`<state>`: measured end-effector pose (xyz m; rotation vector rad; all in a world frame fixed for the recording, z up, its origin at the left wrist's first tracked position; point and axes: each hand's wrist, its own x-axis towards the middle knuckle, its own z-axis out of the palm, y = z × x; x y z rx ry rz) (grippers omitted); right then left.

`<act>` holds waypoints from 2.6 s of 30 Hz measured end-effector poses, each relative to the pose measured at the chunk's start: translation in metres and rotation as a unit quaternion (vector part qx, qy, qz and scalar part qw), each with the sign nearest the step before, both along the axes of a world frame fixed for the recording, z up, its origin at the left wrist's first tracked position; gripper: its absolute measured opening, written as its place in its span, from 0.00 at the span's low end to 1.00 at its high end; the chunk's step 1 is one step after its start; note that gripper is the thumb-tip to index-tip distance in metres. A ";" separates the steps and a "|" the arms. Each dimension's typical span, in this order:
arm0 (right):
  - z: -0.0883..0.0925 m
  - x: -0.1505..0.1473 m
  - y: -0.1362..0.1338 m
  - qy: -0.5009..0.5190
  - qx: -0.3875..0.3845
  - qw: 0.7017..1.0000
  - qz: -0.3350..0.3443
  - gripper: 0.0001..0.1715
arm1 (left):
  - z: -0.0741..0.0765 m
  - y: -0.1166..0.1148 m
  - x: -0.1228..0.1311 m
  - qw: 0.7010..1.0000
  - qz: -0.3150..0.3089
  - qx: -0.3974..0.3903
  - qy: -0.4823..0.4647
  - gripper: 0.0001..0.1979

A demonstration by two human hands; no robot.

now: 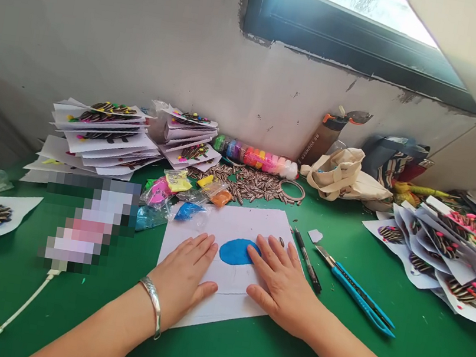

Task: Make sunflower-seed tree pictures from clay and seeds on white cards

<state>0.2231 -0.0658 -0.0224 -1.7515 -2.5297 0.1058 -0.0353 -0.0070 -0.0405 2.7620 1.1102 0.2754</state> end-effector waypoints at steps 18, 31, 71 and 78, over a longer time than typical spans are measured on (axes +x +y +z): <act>0.004 0.004 -0.003 0.041 0.069 0.997 -0.017 0.27 | 0.011 0.000 0.002 1.000 -0.003 -0.019 0.014 0.30; 0.005 0.003 -0.002 0.050 0.085 0.995 -0.016 0.25 | -0.001 0.000 0.001 1.000 0.001 0.006 0.015 0.31; 0.006 -0.013 0.007 0.038 0.055 0.998 0.013 0.27 | -0.009 0.001 -0.001 1.000 -0.008 0.030 0.001 0.31; 0.005 -0.015 0.010 0.029 0.035 0.999 0.004 0.30 | 0.001 0.000 0.001 1.000 -0.005 0.010 0.023 0.31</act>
